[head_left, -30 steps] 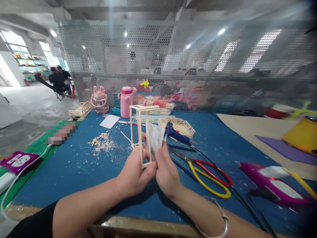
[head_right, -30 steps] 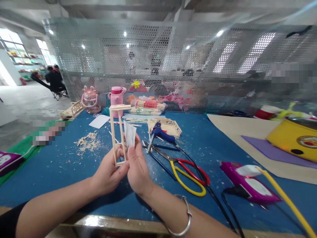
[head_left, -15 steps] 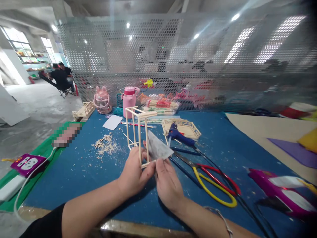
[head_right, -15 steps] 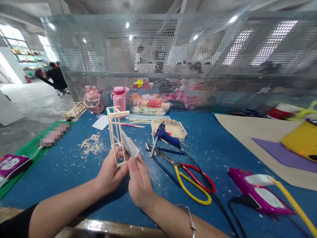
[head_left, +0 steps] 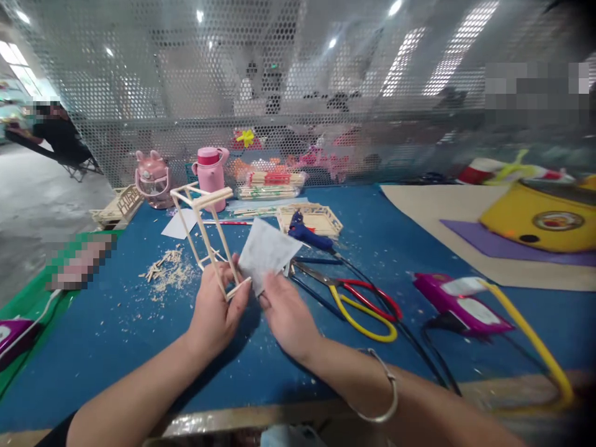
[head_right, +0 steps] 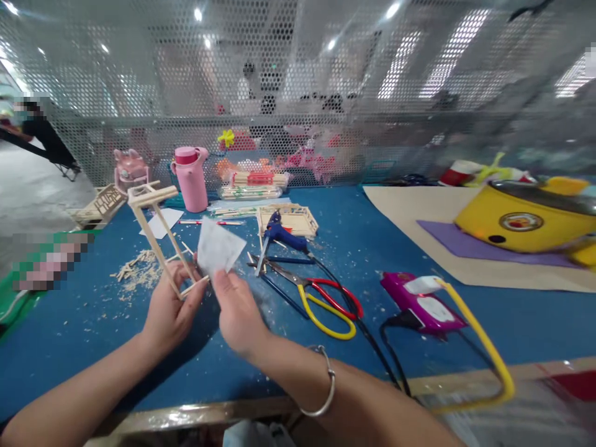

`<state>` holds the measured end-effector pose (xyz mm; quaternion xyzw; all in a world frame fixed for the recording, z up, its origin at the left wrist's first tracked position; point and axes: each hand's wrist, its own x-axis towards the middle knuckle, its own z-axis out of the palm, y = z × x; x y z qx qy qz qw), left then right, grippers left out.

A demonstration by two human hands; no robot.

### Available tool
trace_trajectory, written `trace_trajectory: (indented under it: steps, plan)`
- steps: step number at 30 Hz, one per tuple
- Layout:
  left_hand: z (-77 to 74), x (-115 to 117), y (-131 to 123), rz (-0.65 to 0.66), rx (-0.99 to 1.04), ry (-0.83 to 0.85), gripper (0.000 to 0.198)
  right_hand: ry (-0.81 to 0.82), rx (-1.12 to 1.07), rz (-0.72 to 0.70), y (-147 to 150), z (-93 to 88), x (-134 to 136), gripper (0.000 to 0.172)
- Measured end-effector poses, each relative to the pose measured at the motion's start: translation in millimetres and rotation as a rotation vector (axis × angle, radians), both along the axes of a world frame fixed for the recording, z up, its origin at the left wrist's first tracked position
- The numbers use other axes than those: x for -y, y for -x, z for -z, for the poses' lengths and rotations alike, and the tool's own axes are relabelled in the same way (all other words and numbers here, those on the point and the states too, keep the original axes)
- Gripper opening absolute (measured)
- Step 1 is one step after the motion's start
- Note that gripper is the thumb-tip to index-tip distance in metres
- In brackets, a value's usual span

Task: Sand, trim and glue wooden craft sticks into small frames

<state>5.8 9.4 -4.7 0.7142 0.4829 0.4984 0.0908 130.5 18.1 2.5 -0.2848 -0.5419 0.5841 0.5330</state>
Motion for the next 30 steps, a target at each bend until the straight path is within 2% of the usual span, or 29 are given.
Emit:
trace_trajectory:
  steps: [4,8,12,14,17,20,25,28,30]
  plan:
    - [0.2,-2,2,-0.11,-0.128,-0.099,0.007,-0.115,0.199,0.095,1,-2.0,10,0.043]
    - [0.6,-2,1,-0.066,-0.178,-0.129,0.005,-0.176,0.215,0.177,0,-4.1,11,0.043]
    - [2.3,-3,3,-0.067,-0.192,-0.178,0.004,-0.294,0.257,0.179,2,-0.9,13,0.041]
    - [2.1,-3,4,-0.078,-0.189,-0.196,0.004,-0.288,0.286,0.182,2,1.5,13,0.042]
    - [0.6,-4,4,-0.092,-0.137,-0.186,0.001,-0.184,0.301,0.242,1,2.1,9,0.048]
    - [0.1,-4,3,-0.067,0.002,-0.083,0.003,-0.127,0.272,0.295,-4,-1.8,2,0.049]
    - [-2.7,-1,5,0.109,0.466,0.189,0.014,-0.152,0.232,0.466,-20,-10.5,-24,0.048]
    - [-17.1,1,13,0.173,0.692,0.311,0.023,-0.133,0.193,0.494,-34,-12.7,-43,0.046]
    - [-33.4,4,24,0.179,0.803,0.399,0.03,-0.062,0.186,0.397,-41,-12.7,-53,0.041]
